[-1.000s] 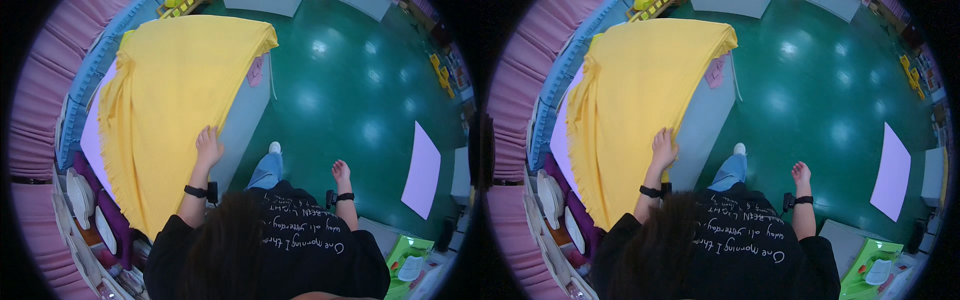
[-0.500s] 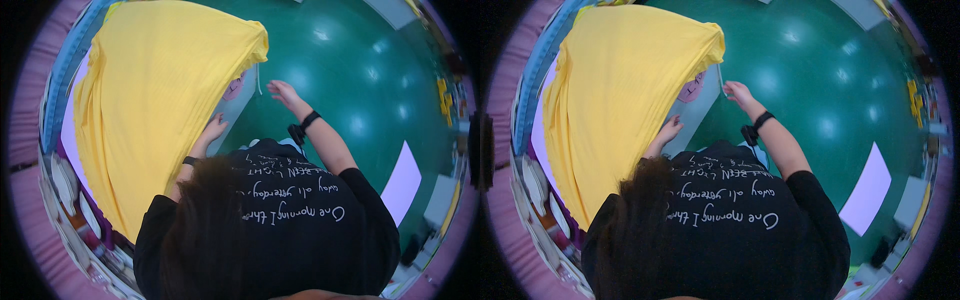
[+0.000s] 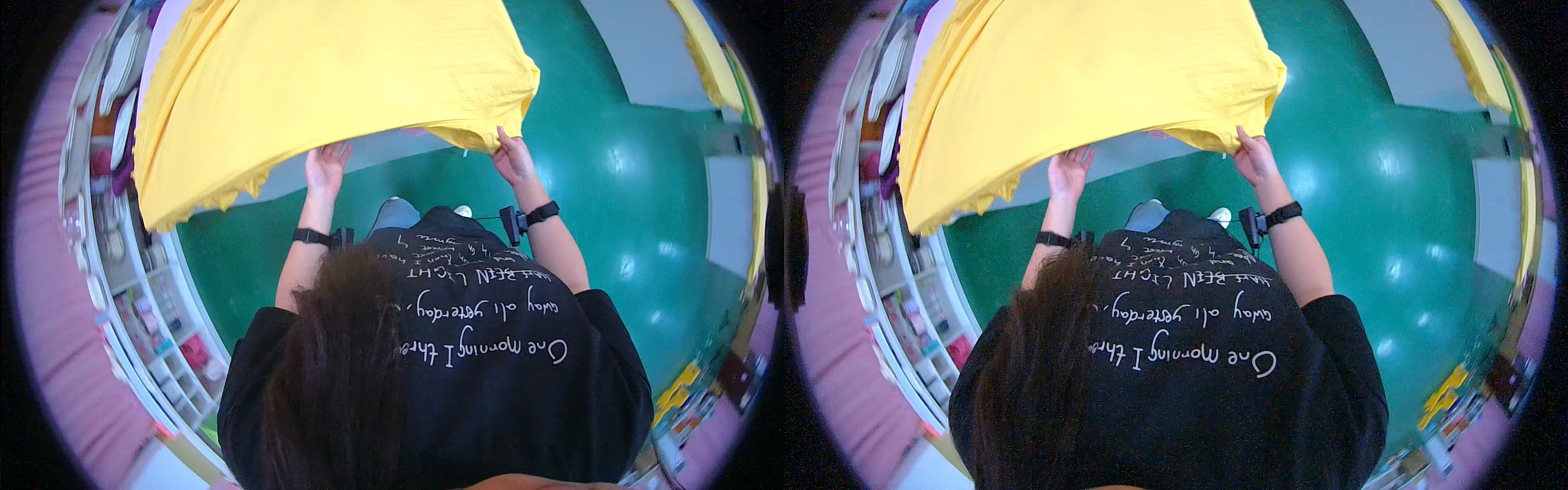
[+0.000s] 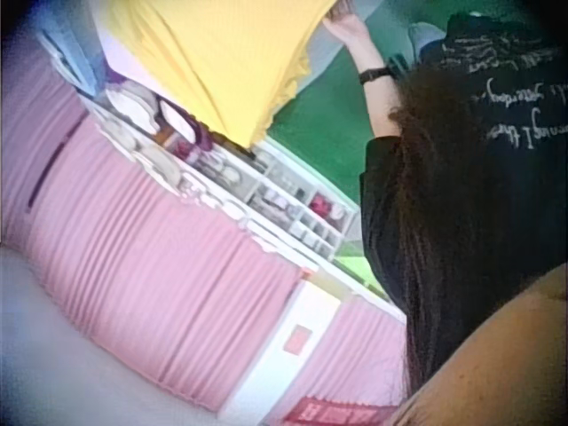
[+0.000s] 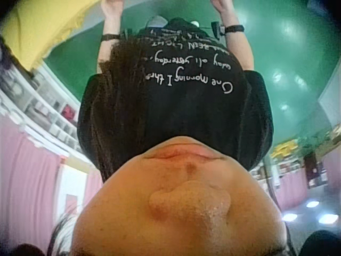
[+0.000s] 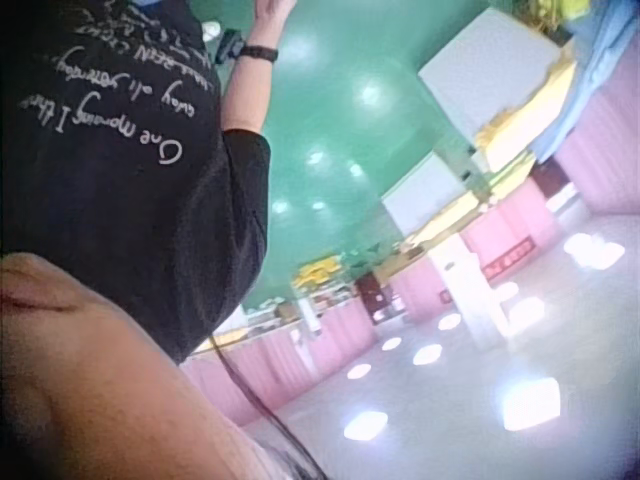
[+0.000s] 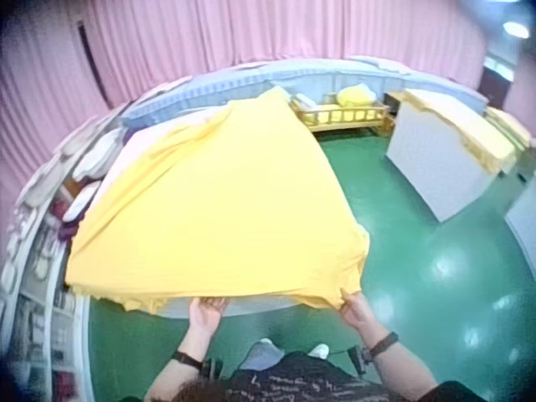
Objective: The person picks up a pink mat and places it on a cabinet, then retrieves a yellow cloth from the floor and spreads it over the top of the cabinet to cover it.
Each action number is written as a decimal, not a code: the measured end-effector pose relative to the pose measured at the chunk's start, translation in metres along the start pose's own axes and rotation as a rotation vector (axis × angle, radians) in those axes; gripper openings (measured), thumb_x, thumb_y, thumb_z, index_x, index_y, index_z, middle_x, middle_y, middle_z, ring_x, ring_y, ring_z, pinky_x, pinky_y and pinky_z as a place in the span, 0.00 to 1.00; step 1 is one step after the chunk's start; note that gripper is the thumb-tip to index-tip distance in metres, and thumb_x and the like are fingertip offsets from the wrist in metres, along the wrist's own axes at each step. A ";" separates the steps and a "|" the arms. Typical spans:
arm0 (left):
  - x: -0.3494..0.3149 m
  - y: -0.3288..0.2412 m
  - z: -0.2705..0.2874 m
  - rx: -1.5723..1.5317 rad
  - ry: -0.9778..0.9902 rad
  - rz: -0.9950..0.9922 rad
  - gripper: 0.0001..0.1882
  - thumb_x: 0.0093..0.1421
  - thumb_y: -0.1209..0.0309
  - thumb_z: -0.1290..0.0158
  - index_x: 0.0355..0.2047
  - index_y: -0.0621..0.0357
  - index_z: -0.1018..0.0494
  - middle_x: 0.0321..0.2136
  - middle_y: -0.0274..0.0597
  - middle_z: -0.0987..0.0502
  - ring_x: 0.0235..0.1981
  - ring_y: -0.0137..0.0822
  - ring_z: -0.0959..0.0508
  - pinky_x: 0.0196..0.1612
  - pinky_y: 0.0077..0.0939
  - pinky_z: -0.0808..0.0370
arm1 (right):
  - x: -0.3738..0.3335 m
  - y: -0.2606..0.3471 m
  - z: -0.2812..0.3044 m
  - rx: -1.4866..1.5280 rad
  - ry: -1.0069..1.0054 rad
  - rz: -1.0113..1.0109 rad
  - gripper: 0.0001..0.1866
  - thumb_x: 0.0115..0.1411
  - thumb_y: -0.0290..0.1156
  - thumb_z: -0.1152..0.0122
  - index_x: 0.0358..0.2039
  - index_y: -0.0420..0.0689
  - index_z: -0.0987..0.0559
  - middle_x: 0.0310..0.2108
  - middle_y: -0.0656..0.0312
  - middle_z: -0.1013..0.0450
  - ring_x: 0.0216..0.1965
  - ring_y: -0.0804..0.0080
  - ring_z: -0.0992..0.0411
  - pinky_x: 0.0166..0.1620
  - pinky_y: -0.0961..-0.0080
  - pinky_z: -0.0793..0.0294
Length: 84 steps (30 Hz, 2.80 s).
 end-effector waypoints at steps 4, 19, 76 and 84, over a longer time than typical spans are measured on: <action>-0.014 -0.001 -0.002 -0.386 -0.033 -0.013 0.19 0.59 0.60 0.64 0.45 0.58 0.39 0.48 0.52 0.39 0.51 0.46 0.38 0.53 0.47 0.41 | -0.004 0.002 0.011 -0.123 -0.049 -0.034 0.16 0.60 0.27 0.55 0.49 0.41 0.35 0.47 0.59 0.33 0.49 0.67 0.34 0.51 0.72 0.33; -0.037 -0.079 0.024 -0.458 0.271 -0.384 0.17 0.56 0.57 0.64 0.40 0.51 0.36 0.33 0.37 0.31 0.25 0.32 0.33 0.27 0.27 0.34 | 0.004 0.000 0.029 -0.639 -0.009 -0.194 0.15 0.59 0.31 0.52 0.47 0.47 0.36 0.38 0.66 0.30 0.30 0.76 0.30 0.26 0.78 0.30; -0.026 0.180 -0.353 2.017 0.534 -0.785 0.24 0.53 0.66 0.52 0.52 0.46 0.40 0.49 0.48 0.39 0.50 0.48 0.40 0.50 0.43 0.39 | 0.105 0.109 0.130 -1.321 -0.301 0.215 0.15 0.54 0.37 0.49 0.31 0.36 0.25 0.29 0.45 0.28 0.32 0.51 0.28 0.37 0.63 0.30; 0.004 0.212 -0.391 2.357 0.290 -0.623 0.25 0.51 0.57 0.49 0.50 0.41 0.37 0.45 0.46 0.37 0.45 0.49 0.37 0.40 0.50 0.35 | 0.157 0.106 0.212 -1.353 -0.068 -0.165 0.08 0.44 0.29 0.49 0.21 0.38 0.26 0.16 0.55 0.29 0.16 0.65 0.30 0.19 0.69 0.33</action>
Point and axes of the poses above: each hand's wrist, its own x-axis towards the middle knuckle, its own z-axis out of the back of the hand, y = z × x, the point moved 10 cm from there along x, towards the middle knuckle
